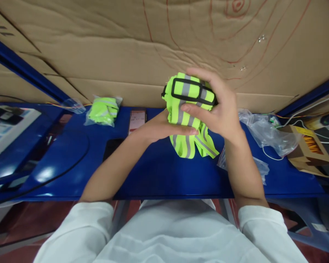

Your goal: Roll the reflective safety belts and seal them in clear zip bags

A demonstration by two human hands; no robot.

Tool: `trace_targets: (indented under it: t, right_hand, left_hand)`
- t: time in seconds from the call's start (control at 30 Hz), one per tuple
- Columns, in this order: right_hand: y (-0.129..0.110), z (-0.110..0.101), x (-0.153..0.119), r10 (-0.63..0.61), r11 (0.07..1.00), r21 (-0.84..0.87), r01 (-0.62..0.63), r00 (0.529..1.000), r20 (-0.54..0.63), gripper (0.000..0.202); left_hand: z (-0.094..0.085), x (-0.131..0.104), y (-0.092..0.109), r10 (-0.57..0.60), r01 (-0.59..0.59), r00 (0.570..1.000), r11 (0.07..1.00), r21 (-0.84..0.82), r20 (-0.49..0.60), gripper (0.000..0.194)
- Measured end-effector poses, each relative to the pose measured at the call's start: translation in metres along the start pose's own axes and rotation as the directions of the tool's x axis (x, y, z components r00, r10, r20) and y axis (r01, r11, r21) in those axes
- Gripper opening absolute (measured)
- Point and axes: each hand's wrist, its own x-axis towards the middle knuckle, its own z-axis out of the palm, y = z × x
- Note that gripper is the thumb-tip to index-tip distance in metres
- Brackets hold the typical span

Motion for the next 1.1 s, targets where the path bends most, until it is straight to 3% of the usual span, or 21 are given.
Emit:
trace_targets:
  t: [0.1,0.17,0.33,0.47,0.57,0.7,0.83,0.97,1.1]
  right_hand:
    - [-0.002,-0.001,0.0,0.033,0.999,-0.044,-0.032,0.999,0.02,0.05]
    - [-0.003,0.003,0.0,0.097,0.995,0.019,-0.097,0.995,0.016,0.048]
    - [0.002,0.019,0.0,0.287,0.944,0.181,-0.274,0.957,-0.047,0.03]
    - [0.016,0.024,-0.001,0.368,0.918,0.186,-0.35,0.927,-0.069,0.035]
    - [0.025,0.021,-0.003,0.382,0.897,0.237,-0.373,0.924,0.009,0.04]
    - [0.026,0.01,-0.005,0.34,0.9,0.207,-0.383,0.915,0.217,0.045]
    - [0.027,0.01,-0.006,0.392,0.884,0.18,-0.431,0.895,0.215,0.045]
    - [0.029,0.02,-0.006,0.476,0.769,0.388,-0.508,0.86,0.183,0.036]
    - [0.024,0.019,-0.003,0.536,0.59,0.552,-0.589,0.797,0.277,0.033]
  left_hand:
    - [-0.011,-0.001,0.003,0.017,-0.005,0.998,0.982,0.19,-0.065,0.065]
    - [-0.018,-0.001,0.005,0.02,-0.002,0.997,0.967,0.255,-0.069,0.064]
    - [-0.031,0.0,0.007,-0.047,0.069,0.994,0.967,0.247,-0.094,0.063]
    - [-0.036,-0.001,0.01,-0.093,0.114,0.991,0.965,0.238,-0.097,0.05]
    - [-0.038,-0.002,0.012,-0.054,0.078,0.995,0.951,0.298,-0.088,0.044]
    - [-0.04,-0.002,0.01,-0.047,0.08,0.995,0.908,0.411,-0.091,0.044]
    - [-0.041,0.001,-0.002,-0.077,0.093,0.995,0.926,0.365,-0.057,0.05]
    - [-0.038,0.007,-0.018,-0.11,0.102,0.993,0.978,0.18,0.035,0.063]
    - [-0.036,0.008,-0.02,-0.082,0.064,0.993,0.979,0.195,0.083,0.062]
